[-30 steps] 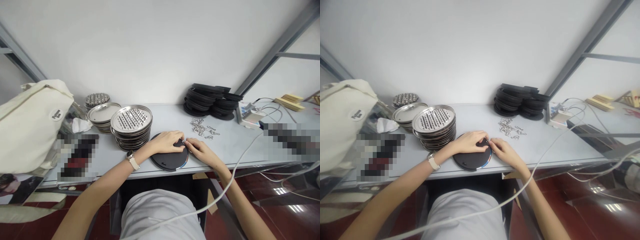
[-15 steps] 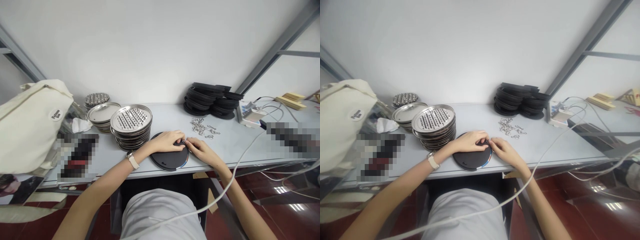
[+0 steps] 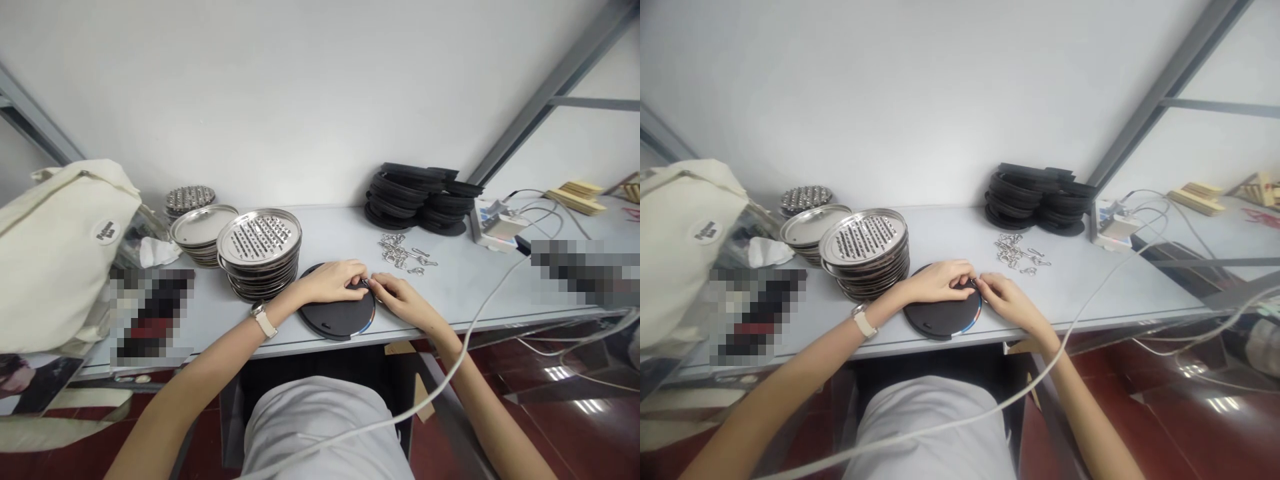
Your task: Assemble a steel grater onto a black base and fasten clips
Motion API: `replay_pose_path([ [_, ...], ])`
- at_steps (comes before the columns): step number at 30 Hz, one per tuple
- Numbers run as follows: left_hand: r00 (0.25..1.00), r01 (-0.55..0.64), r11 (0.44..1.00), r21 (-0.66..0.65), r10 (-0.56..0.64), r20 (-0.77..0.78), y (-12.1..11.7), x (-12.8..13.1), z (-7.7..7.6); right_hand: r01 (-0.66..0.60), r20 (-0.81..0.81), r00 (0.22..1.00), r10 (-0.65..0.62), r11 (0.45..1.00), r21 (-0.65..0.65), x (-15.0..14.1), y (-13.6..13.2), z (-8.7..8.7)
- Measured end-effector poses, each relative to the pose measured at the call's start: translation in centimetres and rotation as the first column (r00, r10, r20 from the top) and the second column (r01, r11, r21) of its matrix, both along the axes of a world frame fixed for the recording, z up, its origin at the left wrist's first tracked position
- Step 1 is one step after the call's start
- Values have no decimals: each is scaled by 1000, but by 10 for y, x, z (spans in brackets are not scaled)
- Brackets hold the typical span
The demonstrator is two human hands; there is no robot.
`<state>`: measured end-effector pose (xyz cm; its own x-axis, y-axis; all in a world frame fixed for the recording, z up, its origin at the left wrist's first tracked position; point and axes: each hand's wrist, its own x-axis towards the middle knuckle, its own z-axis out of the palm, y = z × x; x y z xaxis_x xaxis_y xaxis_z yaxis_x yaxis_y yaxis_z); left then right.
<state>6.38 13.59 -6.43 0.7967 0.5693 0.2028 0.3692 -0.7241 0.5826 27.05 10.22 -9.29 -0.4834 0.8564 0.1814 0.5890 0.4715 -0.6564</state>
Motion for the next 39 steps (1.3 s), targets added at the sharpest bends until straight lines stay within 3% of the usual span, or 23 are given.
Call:
replay_pose_path([
  [39, 1000, 5, 1000, 8, -5, 1, 1, 0, -1, 13, -57, 998, -16, 998, -57, 2, -1, 2],
])
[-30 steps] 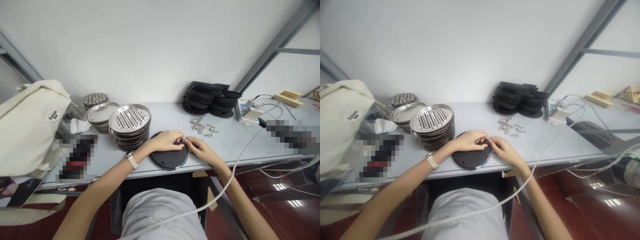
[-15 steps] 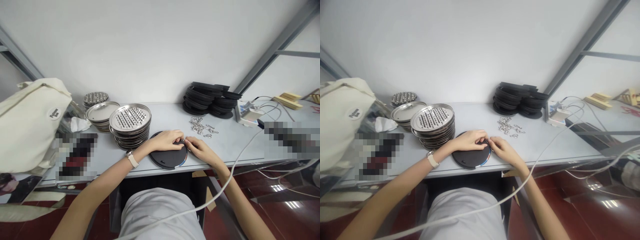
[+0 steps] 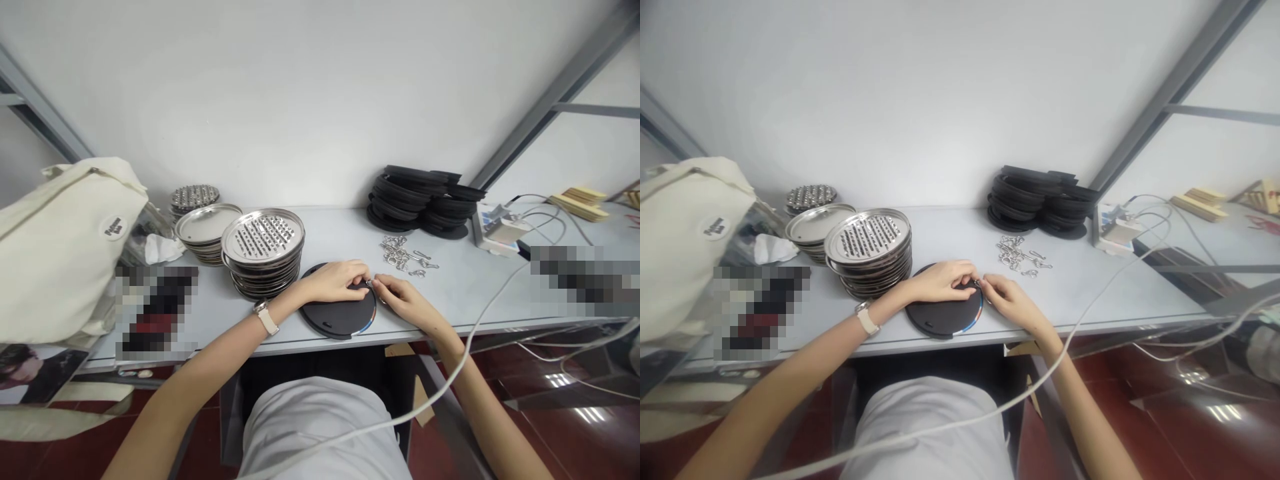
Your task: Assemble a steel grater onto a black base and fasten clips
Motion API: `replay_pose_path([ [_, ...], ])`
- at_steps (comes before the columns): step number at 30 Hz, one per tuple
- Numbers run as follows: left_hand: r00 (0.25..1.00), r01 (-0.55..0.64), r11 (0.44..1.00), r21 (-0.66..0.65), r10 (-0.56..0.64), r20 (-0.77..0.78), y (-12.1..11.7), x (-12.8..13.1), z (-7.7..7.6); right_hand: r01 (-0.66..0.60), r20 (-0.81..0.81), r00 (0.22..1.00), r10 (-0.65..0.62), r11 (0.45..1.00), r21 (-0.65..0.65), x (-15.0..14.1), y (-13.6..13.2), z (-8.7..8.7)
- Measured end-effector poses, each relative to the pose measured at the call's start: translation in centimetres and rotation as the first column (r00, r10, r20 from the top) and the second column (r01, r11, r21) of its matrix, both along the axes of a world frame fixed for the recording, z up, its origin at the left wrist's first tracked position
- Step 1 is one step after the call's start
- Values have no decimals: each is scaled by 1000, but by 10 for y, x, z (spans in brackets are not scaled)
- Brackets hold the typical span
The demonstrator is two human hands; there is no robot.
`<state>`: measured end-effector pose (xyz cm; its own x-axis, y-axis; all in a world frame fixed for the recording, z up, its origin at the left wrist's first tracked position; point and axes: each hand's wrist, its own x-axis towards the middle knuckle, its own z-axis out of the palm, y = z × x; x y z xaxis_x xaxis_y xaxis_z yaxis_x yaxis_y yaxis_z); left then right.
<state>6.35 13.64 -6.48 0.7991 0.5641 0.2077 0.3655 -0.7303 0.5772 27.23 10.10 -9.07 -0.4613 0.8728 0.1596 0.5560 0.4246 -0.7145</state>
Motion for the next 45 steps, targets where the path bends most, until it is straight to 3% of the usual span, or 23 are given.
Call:
replay_pose_path([
  [11, 998, -56, 998, -11, 56, -3, 0, 1, -2, 1, 41, 999, -3, 999, 49, -5, 4, -6],
  [23, 998, 14, 1000, -27, -12, 57, 2, -1, -3, -7, 31, 1000, 6, 999, 36, -3, 2, -5],
  [45, 1000, -2, 999, -42, 3, 17, 1, -1, 0, -1, 28, 1000, -1, 999, 51, -3, 2, -4],
])
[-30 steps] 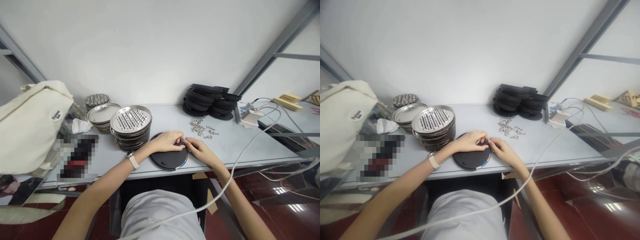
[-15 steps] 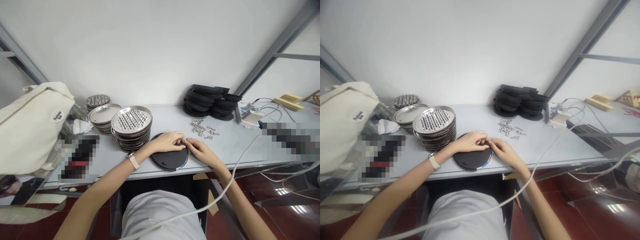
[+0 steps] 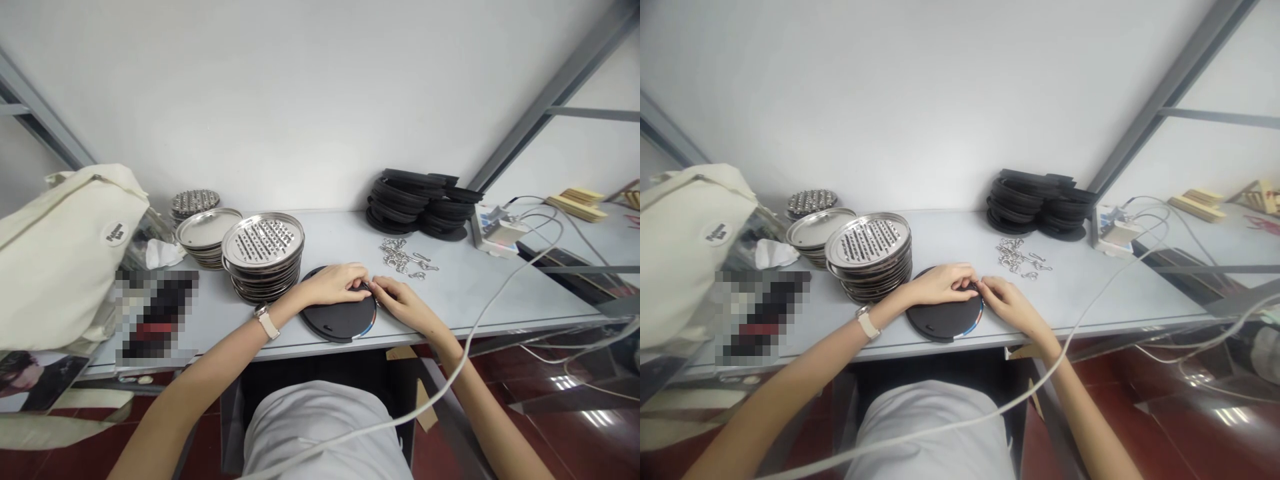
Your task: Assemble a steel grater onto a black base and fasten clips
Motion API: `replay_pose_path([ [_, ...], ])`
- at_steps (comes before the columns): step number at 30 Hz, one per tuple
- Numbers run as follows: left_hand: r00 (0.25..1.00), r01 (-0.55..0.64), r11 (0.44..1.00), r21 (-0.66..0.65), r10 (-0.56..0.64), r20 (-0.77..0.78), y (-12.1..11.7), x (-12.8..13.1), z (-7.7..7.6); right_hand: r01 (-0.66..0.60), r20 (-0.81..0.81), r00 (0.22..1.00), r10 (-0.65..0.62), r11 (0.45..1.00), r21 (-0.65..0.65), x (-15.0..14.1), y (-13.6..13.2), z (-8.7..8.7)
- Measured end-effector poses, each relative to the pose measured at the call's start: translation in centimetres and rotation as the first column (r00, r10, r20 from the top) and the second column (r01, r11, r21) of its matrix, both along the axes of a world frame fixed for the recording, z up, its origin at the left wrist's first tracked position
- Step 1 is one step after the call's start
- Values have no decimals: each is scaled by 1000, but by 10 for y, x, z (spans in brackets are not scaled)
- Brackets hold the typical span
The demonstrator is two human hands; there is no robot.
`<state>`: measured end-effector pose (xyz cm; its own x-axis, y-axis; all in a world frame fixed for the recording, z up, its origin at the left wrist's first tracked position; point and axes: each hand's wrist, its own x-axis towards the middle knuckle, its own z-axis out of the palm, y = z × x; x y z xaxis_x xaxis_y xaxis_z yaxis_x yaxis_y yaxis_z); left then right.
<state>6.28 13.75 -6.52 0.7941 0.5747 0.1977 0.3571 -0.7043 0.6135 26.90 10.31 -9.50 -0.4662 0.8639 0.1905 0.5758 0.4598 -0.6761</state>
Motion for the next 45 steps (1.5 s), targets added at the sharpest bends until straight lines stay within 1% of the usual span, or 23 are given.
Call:
replay_pose_path([
  [13, 1000, 11, 1000, 20, -12, 26, 3, 0, -5, -9, 33, 999, 8, 1000, 24, 1, 0, -1],
  [17, 999, 23, 999, 24, -24, 37, 3, 0, -4, -17, 32, 999, 16, 999, 28, 1, 1, -2],
  [23, 1000, 0, 1000, 3, 0, 4, 1, 0, -2, -15, 32, 999, 14, 999, 30, 1, 1, -1],
  [32, 1000, 9, 1000, 21, -10, 23, 2, 0, -4, -23, 33, 999, 22, 999, 31, 2, 2, -2],
  [37, 1000, -2, 1000, 6, 2, 10, 1, 1, -3, -17, 24, 1000, 17, 1000, 16, 3, 2, -2],
  [45, 999, 16, 1000, -24, -15, 37, 3, 1, -5, -29, 11, 1000, 29, 1000, -6, 2, 1, 1],
])
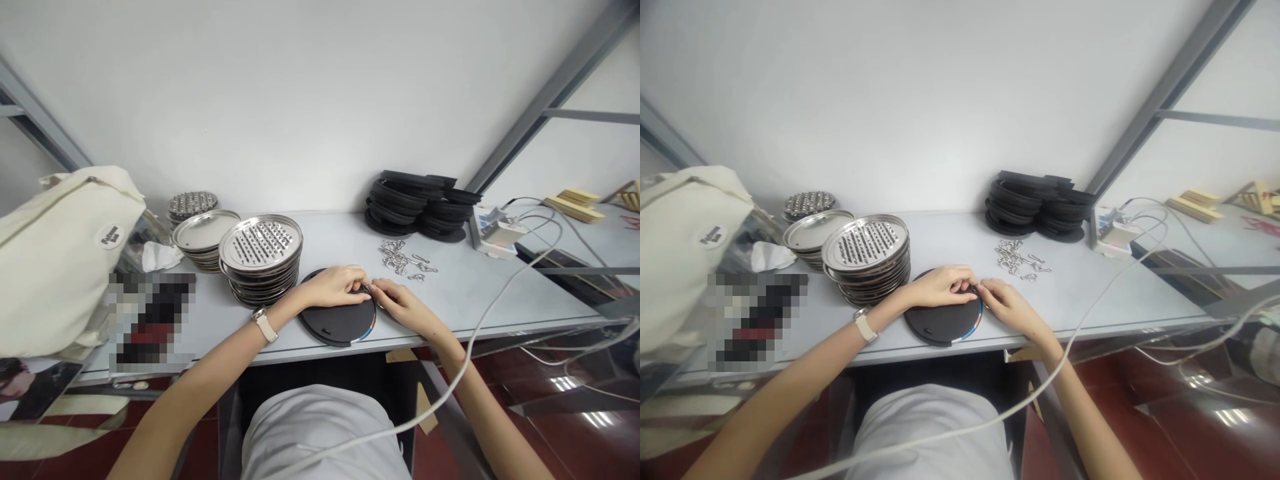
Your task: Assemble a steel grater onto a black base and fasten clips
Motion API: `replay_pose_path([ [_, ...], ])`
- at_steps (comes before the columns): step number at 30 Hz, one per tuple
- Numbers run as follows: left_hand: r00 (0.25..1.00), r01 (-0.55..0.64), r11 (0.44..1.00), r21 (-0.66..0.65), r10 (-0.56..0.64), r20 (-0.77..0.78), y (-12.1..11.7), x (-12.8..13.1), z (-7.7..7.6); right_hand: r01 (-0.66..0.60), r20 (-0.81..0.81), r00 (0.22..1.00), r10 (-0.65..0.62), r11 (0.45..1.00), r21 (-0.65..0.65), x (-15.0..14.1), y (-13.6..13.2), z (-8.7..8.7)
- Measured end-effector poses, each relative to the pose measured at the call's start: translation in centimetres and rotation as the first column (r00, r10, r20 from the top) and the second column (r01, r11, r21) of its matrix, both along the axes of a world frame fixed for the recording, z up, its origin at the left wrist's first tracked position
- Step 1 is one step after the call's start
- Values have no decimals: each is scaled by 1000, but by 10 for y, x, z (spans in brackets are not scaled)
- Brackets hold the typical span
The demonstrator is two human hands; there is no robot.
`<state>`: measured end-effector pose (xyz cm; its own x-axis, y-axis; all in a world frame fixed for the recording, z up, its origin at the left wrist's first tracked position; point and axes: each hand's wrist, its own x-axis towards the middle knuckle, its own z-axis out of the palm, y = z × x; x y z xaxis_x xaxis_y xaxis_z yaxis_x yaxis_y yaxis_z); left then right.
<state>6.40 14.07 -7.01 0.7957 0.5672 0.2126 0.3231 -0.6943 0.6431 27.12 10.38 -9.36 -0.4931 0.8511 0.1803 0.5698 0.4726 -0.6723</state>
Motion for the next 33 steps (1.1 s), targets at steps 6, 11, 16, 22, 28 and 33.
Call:
replay_pose_path([
  [6, 999, 24, 1000, 2, -24, 42, 2, 0, -2, 0, 5, 1000, 0, 1000, -10, 0, 0, 0],
  [11, 998, 25, 1000, 2, -25, 52, 1, 0, -1, 4, 0, 1000, -4, 1000, -11, 0, 0, 0],
  [16, 999, 23, 1000, 5, -23, 47, 1, 0, -2, 0, -4, 1000, 0, 1000, -13, -1, 0, 1],
  [22, 999, 16, 1000, 5, -16, 41, 1, 1, -2, -2, -2, 1000, 2, 1000, -21, -1, 0, 1],
  [28, 999, -51, 999, -14, 51, 2, -3, 3, 3, -8, -6, 1000, 8, 1000, -9, 0, 1, 0],
  [33, 999, -40, 999, -28, 41, 15, -2, 3, 2, -5, 4, 1000, 5, 1000, 1, 0, 1, 0],
])
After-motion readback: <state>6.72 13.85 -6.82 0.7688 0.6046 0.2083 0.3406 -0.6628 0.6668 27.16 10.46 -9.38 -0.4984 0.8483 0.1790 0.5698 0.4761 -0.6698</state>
